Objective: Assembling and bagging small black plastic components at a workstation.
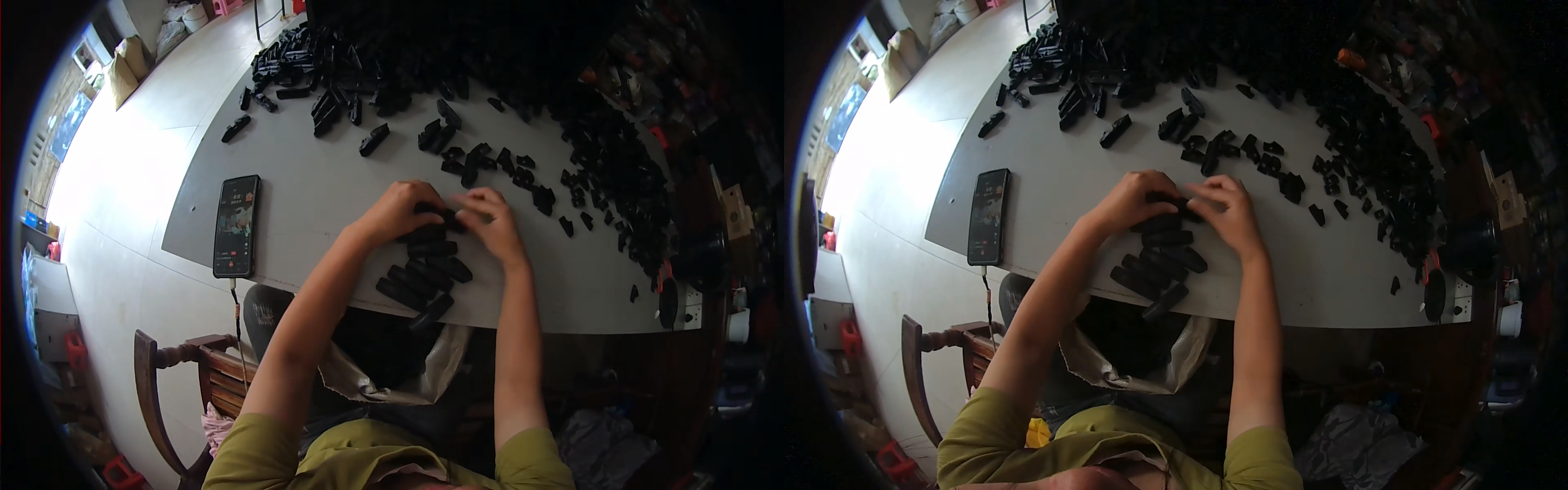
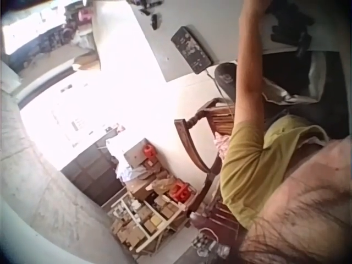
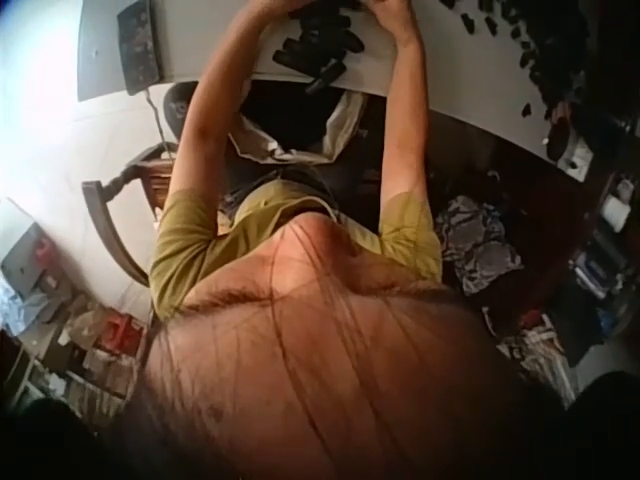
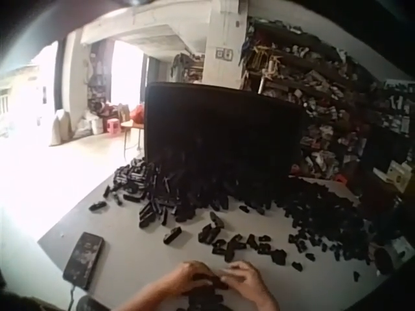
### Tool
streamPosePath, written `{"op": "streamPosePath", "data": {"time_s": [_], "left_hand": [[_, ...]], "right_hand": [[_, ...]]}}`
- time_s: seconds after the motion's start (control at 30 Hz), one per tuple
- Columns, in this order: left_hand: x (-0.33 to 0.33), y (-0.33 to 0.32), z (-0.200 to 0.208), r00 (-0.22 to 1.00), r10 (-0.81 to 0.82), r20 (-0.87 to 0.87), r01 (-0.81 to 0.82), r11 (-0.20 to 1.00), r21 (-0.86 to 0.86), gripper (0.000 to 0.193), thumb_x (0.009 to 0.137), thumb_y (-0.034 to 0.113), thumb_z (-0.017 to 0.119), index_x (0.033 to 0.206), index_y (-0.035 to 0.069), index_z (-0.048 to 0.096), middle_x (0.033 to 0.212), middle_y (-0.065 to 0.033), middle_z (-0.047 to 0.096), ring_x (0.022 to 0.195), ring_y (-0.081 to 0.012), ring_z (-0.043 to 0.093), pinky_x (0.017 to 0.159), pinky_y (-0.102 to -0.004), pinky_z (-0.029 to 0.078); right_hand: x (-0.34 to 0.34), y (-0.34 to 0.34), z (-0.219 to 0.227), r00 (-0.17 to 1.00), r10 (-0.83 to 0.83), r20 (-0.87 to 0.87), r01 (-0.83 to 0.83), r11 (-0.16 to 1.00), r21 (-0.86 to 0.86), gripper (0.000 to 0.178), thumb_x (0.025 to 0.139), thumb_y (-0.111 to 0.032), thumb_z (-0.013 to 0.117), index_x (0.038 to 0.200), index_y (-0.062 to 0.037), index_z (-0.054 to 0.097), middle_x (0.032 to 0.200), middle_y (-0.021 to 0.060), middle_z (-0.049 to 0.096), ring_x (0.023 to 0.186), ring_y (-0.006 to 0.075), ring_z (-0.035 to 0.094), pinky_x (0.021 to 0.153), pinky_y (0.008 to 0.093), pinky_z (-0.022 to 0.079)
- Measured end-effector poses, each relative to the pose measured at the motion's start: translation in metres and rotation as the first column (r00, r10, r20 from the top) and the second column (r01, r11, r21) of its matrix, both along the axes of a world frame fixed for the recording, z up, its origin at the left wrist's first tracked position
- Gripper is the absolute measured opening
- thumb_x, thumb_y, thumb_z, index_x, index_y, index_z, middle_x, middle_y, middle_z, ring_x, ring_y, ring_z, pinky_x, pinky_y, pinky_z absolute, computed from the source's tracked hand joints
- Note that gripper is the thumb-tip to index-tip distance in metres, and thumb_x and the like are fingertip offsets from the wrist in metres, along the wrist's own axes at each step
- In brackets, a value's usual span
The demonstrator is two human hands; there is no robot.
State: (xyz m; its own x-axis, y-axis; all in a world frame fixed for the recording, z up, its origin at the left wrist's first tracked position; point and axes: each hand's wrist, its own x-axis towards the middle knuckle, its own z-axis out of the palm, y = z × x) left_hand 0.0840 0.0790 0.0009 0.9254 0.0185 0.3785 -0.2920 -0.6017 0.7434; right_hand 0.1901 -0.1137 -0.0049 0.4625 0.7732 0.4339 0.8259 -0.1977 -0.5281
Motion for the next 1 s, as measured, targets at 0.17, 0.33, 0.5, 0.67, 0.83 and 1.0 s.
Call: {"op": "streamPosePath", "data": {"time_s": [0.17, 0.33, 0.5, 0.67, 0.83, 1.0], "left_hand": [[0.030, -0.013, 0.010, 0.998, 0.064, -0.013, -0.064, 0.998, -0.001, 0.026, 0.087, 0.014, 0.062, 0.111, 0.006, 0.064, 0.098, -0.0135, 0.064, 0.092, -0.0315, 0.062, 0.081, -0.0382, 0.049], [0.055, -0.029, 0.001, 0.963, 0.270, -0.006, -0.255, 0.916, 0.310, 0.032, 0.079, 0.011, 0.065, 0.109, 0.006, 0.057, 0.096, -0.0139, 0.062, 0.090, -0.0363, 0.062, 0.078, -0.0432, 0.051], [0.042, -0.009, -0.005, 0.963, 0.253, -0.092, -0.230, 0.951, 0.207, 0.033, 0.076, 0.011, 0.068, 0.105, 0.005, 0.056, 0.095, -0.0157, 0.062, 0.091, -0.0371, 0.061, 0.078, -0.0452, 0.049], [0.017, 0.002, -0.014, 0.988, 0.114, 0.107, -0.118, 0.993, 0.032, 0.024, 0.076, 0.011, 0.070, 0.097, 0.003, 0.061, 0.094, -0.0153, 0.063, 0.093, -0.0357, 0.060, 0.080, -0.0427, 0.049], [0.010, 0.004, -0.016, 0.989, 0.120, 0.087, -0.121, 0.992, 0.016, 0.021, 0.076, 0.007, 0.069, 0.096, 0.002, 0.065, 0.096, -0.0136, 0.063, 0.098, -0.0334, 0.058, 0.086, -0.0407, 0.048], [0.013, 0.004, -0.022, 0.988, 0.117, 0.097, -0.119, 0.993, 0.010, 0.021, 0.074, 0.007, 0.071, 0.094, 0.003, 0.066, 0.096, -0.0132, 0.063, 0.100, -0.0328, 0.058, 0.087, -0.0403, 0.047]], "right_hand": [[0.031, 0.023, 0.028, 0.592, -0.397, -0.702, 0.475, 0.875, -0.095, 0.035, 0.097, -0.033, 0.051, 0.119, -0.0074, 0.063, 0.080, 0.0078, 0.063, 0.068, 0.0271, 0.059, 0.072, 0.0373, 0.049], [0.058, 0.045, -0.005, 0.877, -0.457, -0.149, 0.455, 0.889, -0.049, 0.033, 0.095, -0.031, 0.050, 0.101, -0.0009, 0.061, 0.096, 0.0220, 0.065, 0.091, 0.0428, 0.060, 0.076, 0.0460, 0.047], [0.038, 0.028, -0.006, 0.868, -0.495, 0.050, 0.497, 0.861, -0.110, 0.017, 0.086, -0.009, 0.063, 0.101, -0.0033, 0.056, 0.094, 0.0155, 0.065, 0.080, 0.0375, 0.063, 0.074, 0.0391, 0.049], [0.020, 0.020, -0.003, 0.859, -0.512, -0.029, 0.510, 0.859, -0.054, 0.022, 0.084, -0.003, 0.064, 0.105, -0.0037, 0.057, 0.092, 0.0090, 0.063, 0.078, 0.0262, 0.062, 0.075, 0.0337, 0.049], [0.008, 0.013, 0.005, 0.981, -0.065, -0.184, 0.077, 0.995, 0.061, 0.024, 0.081, -0.003, 0.067, 0.104, 0.0021, 0.062, 0.095, 0.0060, 0.060, 0.082, 0.0129, 0.058, 0.074, 0.0259, 0.047], [0.003, 0.016, 0.010, 0.981, -0.025, -0.190, 0.026, 1.000, 0.002, 0.024, 0.080, -0.002, 0.068, 0.102, 0.0048, 0.063, 0.093, 0.0059, 0.059, 0.082, 0.0147, 0.058, 0.074, 0.0254, 0.046]]}}
